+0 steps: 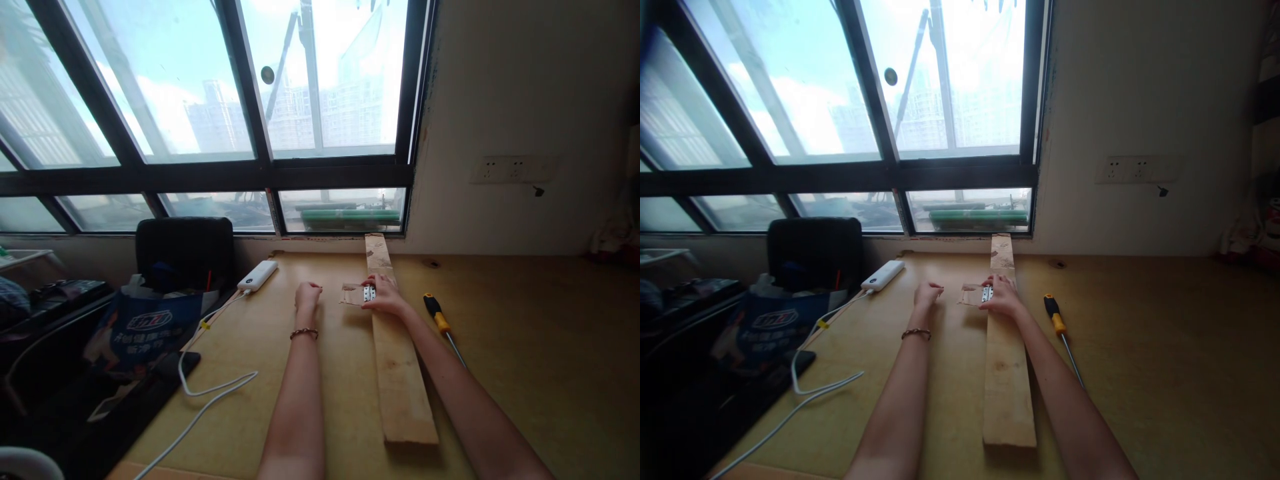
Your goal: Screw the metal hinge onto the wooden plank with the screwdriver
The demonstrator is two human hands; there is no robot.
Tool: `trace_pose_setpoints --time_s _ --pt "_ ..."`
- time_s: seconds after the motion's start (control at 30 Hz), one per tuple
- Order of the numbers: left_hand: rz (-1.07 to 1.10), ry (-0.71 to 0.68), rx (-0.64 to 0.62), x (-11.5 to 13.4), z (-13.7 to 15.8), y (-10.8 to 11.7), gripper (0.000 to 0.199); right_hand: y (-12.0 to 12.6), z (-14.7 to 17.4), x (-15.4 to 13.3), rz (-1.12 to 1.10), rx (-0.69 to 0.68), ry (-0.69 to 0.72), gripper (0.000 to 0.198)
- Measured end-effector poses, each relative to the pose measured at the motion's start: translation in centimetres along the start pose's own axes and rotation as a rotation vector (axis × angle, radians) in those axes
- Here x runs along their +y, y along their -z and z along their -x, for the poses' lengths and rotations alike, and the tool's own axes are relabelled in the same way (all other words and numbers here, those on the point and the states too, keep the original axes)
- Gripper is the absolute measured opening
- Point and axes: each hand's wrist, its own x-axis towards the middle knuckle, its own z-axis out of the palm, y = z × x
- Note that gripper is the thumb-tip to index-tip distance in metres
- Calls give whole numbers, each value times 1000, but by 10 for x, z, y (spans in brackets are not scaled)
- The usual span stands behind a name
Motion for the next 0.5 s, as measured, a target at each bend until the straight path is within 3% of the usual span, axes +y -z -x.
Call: trace_pose_setpoints --time_s 0.2,0.4,0.5 --pt "-146 176 117 -4 13 0 12 0 0 1 -1 3 14 69" --pt "-122 186 152 2 21 3 9 0 0 1 -4 5 16 69" --pt "-68 103 179 1 19 0 11 0 1 0 -4 5 15 69"
